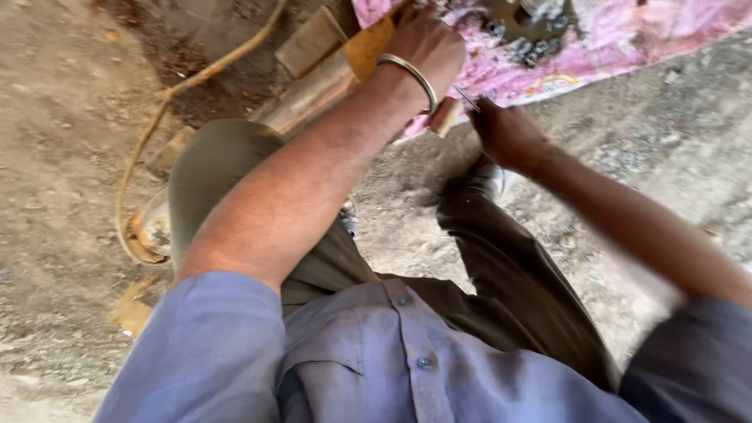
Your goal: The person sits on the ground working on a large metal hydraulic cylinder laid on a pink sack. They use a wrench to loosen and turn nuts and bolts on the cylinder's end fitting, handle small fasteners picked from the sack, and reposition the cylinder while continuing to work on the bolts by hand and with the wrench.
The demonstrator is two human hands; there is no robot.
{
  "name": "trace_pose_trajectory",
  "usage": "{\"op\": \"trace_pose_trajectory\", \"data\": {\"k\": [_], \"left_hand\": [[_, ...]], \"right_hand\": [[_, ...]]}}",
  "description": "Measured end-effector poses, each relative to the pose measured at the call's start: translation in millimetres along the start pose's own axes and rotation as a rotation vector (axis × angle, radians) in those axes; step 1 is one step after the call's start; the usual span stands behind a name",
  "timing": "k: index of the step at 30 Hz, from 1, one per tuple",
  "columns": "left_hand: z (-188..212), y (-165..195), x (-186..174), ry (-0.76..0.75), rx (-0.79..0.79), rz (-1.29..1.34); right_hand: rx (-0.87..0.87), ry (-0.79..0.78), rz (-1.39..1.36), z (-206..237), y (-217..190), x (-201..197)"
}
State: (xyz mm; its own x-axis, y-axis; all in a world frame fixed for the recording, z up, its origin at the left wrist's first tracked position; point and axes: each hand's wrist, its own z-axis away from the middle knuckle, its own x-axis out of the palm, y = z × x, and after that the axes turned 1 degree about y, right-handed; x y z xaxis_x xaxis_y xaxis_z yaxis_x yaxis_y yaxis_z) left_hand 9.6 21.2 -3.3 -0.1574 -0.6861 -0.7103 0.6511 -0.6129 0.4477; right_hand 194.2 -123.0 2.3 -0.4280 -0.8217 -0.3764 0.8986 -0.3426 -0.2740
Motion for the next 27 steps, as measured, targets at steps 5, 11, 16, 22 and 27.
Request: {"op": "trace_pose_trajectory", "data": {"k": [5,11,16,22,27], "left_hand": [[-4,2,-2,0.122,0.025,0.01],[8,3,-14,0.012,-0.005,0.04],[10,6,-20,0.047,-0.051,0.055],[7,4,-21,0.068,0.002,-0.111],[11,7,-27,0.119,-0.022,0.074]], "right_hand": [[-0.464,0.123,0.322,51,6,-37],[-0.199,0.233,0.255,-14,12,6],[-0.645,0.654,0.111,-59,-8,7],[0.15,-0.212,-0.112,53,2,-32],[-0.387,0.222,0.279,73,-1,-28]]}}
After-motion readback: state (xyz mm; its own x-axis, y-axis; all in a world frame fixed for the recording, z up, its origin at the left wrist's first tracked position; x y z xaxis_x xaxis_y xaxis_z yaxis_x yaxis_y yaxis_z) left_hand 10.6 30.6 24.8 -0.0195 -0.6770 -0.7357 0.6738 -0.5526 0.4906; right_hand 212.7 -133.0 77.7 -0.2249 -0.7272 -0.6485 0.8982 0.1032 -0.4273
